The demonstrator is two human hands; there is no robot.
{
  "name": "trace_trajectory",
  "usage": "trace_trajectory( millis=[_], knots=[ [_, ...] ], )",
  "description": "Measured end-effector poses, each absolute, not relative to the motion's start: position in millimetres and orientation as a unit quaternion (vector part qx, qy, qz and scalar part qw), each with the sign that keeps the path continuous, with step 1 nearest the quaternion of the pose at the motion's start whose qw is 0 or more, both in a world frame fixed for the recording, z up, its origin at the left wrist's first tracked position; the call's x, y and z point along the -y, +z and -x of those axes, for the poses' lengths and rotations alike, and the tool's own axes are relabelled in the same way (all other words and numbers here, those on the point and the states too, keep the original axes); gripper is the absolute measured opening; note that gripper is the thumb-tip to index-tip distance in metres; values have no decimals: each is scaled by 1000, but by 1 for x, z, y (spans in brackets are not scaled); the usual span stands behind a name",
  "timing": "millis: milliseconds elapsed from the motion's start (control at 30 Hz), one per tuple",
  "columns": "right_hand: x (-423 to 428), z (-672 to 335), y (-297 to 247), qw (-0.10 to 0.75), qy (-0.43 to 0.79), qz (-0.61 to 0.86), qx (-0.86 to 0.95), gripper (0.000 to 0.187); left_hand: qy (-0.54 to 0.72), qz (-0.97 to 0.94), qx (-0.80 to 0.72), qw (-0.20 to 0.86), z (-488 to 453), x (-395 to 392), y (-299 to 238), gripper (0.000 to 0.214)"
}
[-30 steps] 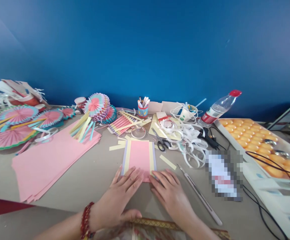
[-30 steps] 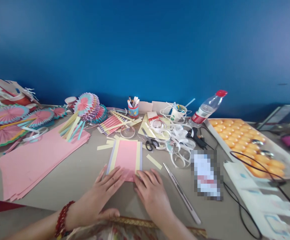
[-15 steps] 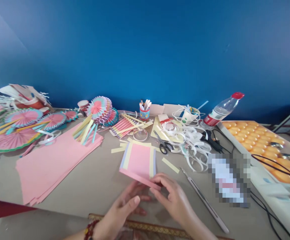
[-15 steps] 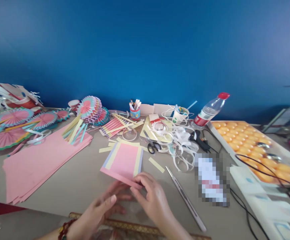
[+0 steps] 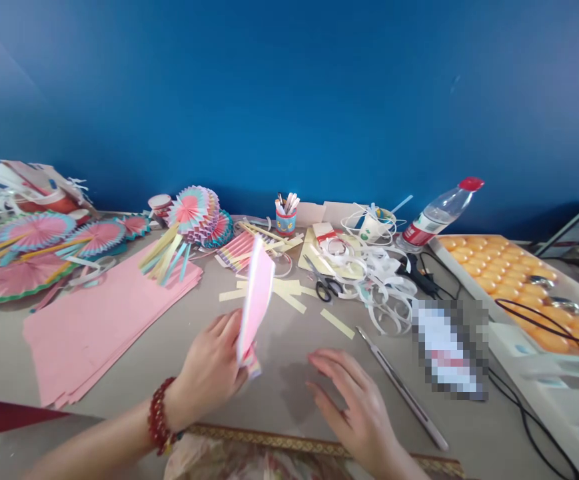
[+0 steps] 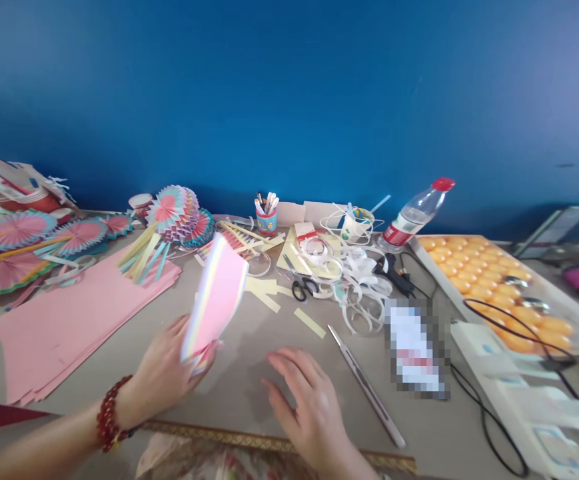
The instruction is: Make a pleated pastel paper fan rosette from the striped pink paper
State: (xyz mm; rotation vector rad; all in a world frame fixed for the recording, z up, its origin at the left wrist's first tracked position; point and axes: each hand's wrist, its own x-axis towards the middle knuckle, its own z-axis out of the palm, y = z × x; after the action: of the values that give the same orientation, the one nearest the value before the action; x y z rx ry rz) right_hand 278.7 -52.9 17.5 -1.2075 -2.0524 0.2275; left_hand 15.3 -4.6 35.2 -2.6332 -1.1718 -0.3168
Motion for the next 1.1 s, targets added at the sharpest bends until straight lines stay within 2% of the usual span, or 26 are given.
trace_trajectory(
  millis=[233,333,467,567,1100],
  knots=[
    [55,-267,23,374,-27,426,823,44,-80,931,346,82,-33,-19,32,16],
    [50,-261,19,341,-59,439,829,37,-51,948,306,65,-38,-16,24,10],
    [41,-260,7,271,-68,457,845,21,-82,955,273,84,-42,-13,20,7],
    [37,-265,0,233,-63,438,866,21,-106,957,253,97,-42,-14,18,11],
    [30,-288,-15,192,-34,401,895,26,-127,953,271,38,-13,-5,-2,19]
  ],
)
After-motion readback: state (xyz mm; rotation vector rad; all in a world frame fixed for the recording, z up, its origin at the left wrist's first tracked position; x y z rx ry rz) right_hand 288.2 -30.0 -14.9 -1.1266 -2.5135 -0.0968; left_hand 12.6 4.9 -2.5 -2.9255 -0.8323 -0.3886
